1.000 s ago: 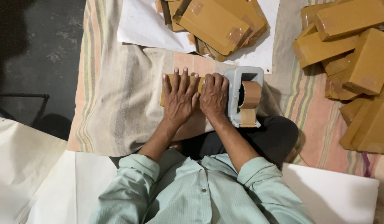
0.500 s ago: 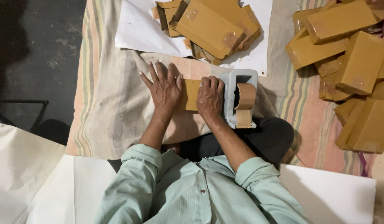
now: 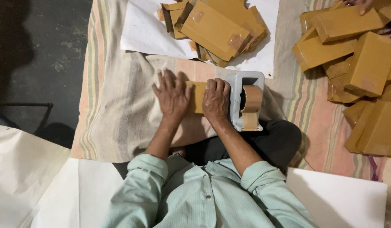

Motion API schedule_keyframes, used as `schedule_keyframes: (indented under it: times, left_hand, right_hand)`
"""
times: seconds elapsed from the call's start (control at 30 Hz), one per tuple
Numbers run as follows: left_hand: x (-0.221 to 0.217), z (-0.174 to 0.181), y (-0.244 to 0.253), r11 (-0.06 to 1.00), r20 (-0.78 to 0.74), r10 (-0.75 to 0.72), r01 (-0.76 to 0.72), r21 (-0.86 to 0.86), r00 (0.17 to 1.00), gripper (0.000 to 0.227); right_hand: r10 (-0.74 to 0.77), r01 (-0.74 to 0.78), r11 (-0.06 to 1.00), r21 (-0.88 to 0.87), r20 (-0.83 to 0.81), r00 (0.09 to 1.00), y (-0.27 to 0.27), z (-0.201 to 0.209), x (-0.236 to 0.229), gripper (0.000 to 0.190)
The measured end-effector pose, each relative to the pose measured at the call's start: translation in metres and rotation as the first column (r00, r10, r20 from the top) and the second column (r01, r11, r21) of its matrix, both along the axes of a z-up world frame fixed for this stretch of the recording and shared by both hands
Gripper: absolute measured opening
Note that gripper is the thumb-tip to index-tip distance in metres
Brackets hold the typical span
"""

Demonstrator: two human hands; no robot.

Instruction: The person sits on the floor and repeatedly folds small cardboard boxes, then uses a tape dispenser to apply tape to seal them. Finished boxes are placed in a growing pile to the right.

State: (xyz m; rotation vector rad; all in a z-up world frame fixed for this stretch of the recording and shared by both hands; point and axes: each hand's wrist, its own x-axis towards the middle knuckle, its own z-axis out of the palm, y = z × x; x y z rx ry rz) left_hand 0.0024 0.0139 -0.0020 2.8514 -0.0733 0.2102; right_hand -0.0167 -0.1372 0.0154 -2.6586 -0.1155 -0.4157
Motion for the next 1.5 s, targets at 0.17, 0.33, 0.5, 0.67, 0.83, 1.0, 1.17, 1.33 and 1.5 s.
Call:
schedule_keyframes:
  times: [0.17, 0.33, 0.5, 0.67, 0.83, 1.0, 1.17, 1.33, 1.5]
  left_hand:
    - [-0.013, 0.02, 0.026, 0.984, -0.013, -0.165, 0.164, -0.067, 0.986, 0.099]
    - [-0.024, 0.052, 0.025, 0.953, -0.166, -0.275, 0.292, 0.086, 0.947, 0.137]
    - [-0.007, 0.062, 0.026, 0.942, -0.225, -0.322, 0.335, 0.022, 0.92, 0.121]
    - [0.003, 0.06, 0.03, 0.929, -0.333, -0.337, 0.369, 0.036, 0.88, 0.115]
    - [0.004, 0.065, 0.034, 0.919, -0.25, -0.385, 0.393, -0.018, 0.889, 0.118]
    - [0.013, 0.066, 0.033, 0.913, -0.295, -0.395, 0.407, -0.021, 0.87, 0.111]
    - [0.019, 0.06, 0.034, 0.905, -0.308, -0.411, 0.423, -0.03, 0.858, 0.1]
    - [0.009, 0.059, 0.041, 0.905, -0.24, -0.423, 0.42, -0.07, 0.874, 0.117]
    - [0.007, 0.063, 0.041, 0.904, -0.262, -0.422, 0.424, -0.05, 0.868, 0.133]
  right_hand:
    - [0.013, -0.013, 1.0, 0.01, 0.031, 0.999, 0.001, -0.001, 0.0, 0.027]
    - [0.025, -0.025, 1.0, -0.011, 0.005, 1.0, -0.002, -0.002, -0.002, 0.026]
    - [0.13, -0.129, 0.991, -0.024, 0.025, 0.991, -0.007, 0.008, -0.004, 0.068]
    - [0.204, -0.211, 0.968, -0.135, -0.059, 0.977, -0.009, 0.016, -0.012, 0.117]
    - [0.227, -0.238, 0.97, -0.056, -0.15, 0.962, -0.011, 0.013, -0.01, 0.123]
    - [0.207, -0.212, 0.974, -0.076, -0.065, 0.976, -0.008, 0.009, -0.008, 0.116]
    - [0.201, -0.211, 0.977, -0.044, -0.165, 0.966, -0.009, 0.012, -0.005, 0.119]
    - [0.241, -0.256, 0.965, -0.048, -0.213, 0.947, -0.01, 0.023, -0.014, 0.126]
    - [0.198, -0.237, 0.967, -0.092, -0.312, 0.929, -0.005, 0.033, -0.011, 0.132]
